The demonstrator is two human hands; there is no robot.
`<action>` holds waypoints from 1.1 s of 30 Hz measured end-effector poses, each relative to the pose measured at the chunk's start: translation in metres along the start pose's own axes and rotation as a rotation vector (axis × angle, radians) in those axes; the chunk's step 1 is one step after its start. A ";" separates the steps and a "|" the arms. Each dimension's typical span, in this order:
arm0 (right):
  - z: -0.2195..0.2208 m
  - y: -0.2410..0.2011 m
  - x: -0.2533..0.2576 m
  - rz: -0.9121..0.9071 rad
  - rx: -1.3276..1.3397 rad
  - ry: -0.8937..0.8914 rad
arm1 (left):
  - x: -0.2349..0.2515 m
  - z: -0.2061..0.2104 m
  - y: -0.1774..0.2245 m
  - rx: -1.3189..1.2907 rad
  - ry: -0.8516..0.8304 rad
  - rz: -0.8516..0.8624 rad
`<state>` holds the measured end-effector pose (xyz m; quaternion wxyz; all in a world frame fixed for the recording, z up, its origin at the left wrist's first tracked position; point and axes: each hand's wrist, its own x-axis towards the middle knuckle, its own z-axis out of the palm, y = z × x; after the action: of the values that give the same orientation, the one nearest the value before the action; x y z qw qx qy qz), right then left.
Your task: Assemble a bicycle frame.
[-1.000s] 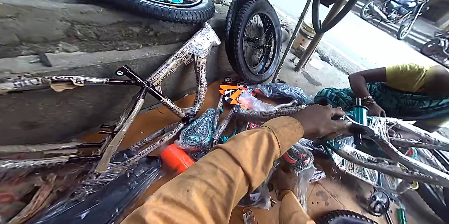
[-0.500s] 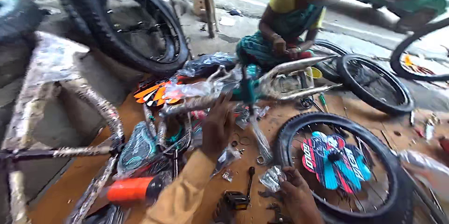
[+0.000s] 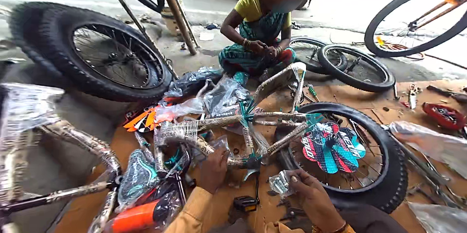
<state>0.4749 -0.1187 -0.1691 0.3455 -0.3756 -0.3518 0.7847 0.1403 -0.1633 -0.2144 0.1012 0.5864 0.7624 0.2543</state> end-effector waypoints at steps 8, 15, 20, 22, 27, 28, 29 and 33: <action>0.036 0.024 -0.001 -0.230 -0.289 -0.134 | -0.061 0.017 0.109 -1.151 -0.483 -0.175; 0.041 0.051 0.005 -0.264 -0.591 -0.093 | -0.084 0.006 0.090 -0.880 -0.482 -0.131; 0.039 0.052 0.006 -0.264 -0.422 -0.026 | -0.085 0.002 0.095 -0.863 -0.443 -0.084; 0.038 0.051 0.005 -0.223 -0.386 -0.038 | -0.086 0.002 0.097 -0.835 -0.424 -0.077; 0.024 0.039 0.008 -0.227 -0.517 -0.205 | -0.078 0.005 0.100 -0.766 -0.424 0.016; 0.024 0.040 0.007 -0.242 -0.526 -0.203 | -0.077 0.006 0.102 -0.765 -0.445 0.023; 0.024 0.042 0.007 -0.261 -0.517 -0.180 | -0.076 0.007 0.103 -0.764 -0.466 0.025; 0.022 0.045 0.008 -0.291 -0.429 -0.100 | -0.073 0.014 0.106 -0.804 -0.458 -0.026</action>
<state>0.4404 -0.1416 -0.1983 0.3496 -0.3465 -0.5771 0.6516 0.2575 -0.2086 -0.1830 0.4895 0.5323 0.5686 0.3922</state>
